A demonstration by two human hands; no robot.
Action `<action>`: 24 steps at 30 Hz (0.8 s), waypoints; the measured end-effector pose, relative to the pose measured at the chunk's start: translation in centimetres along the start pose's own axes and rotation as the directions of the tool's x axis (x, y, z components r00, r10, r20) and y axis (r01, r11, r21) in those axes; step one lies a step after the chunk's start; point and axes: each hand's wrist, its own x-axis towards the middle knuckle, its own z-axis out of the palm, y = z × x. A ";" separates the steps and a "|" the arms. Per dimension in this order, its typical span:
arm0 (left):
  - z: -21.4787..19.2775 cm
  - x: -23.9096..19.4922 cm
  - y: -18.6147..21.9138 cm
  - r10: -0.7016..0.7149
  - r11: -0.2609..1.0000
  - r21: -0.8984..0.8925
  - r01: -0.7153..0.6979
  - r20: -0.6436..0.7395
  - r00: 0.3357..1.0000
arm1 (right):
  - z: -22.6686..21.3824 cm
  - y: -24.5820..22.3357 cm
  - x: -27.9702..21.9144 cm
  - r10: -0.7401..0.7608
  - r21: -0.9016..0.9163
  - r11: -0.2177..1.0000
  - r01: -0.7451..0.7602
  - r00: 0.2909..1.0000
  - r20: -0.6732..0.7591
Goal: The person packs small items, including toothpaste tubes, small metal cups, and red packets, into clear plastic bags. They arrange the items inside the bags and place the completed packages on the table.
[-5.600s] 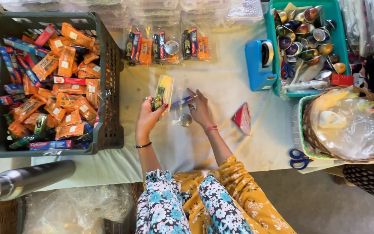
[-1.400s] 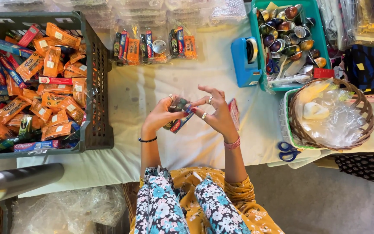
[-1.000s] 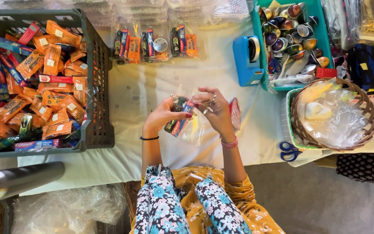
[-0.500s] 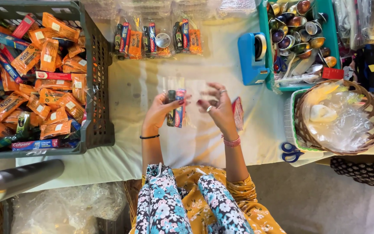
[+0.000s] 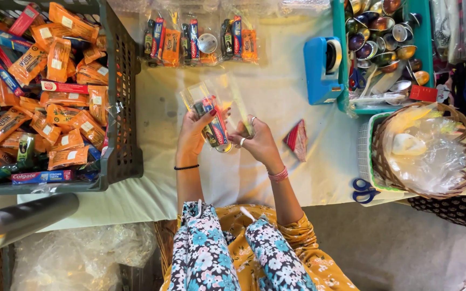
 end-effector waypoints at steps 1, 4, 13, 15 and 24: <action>-0.3 0.0 -0.1 -0.007 1.000 0.001 0.007 0.019 1.000 | 0.0 0.3 -0.1 0.014 0.034 0.999 -0.014 1.000 0.002; -0.3 -0.1 -0.1 -0.022 1.000 0.007 0.021 0.069 0.997 | -0.2 0.2 -0.3 -0.021 -0.124 0.992 0.019 1.000 -0.016; -5.1 -0.3 1.1 0.214 0.977 0.055 -0.207 -0.171 0.962 | -1.2 3.3 1.0 0.019 0.105 0.994 -0.013 0.998 -0.059; -5.3 -1.4 2.6 0.228 0.973 0.078 -0.215 -0.226 0.947 | -1.7 6.9 1.8 -0.005 0.097 0.995 0.013 0.997 -0.082; -3.7 -1.9 2.7 0.261 0.904 0.380 -0.195 -0.131 0.956 | 2.4 11.9 0.9 -0.480 -0.770 0.536 0.346 0.876 0.060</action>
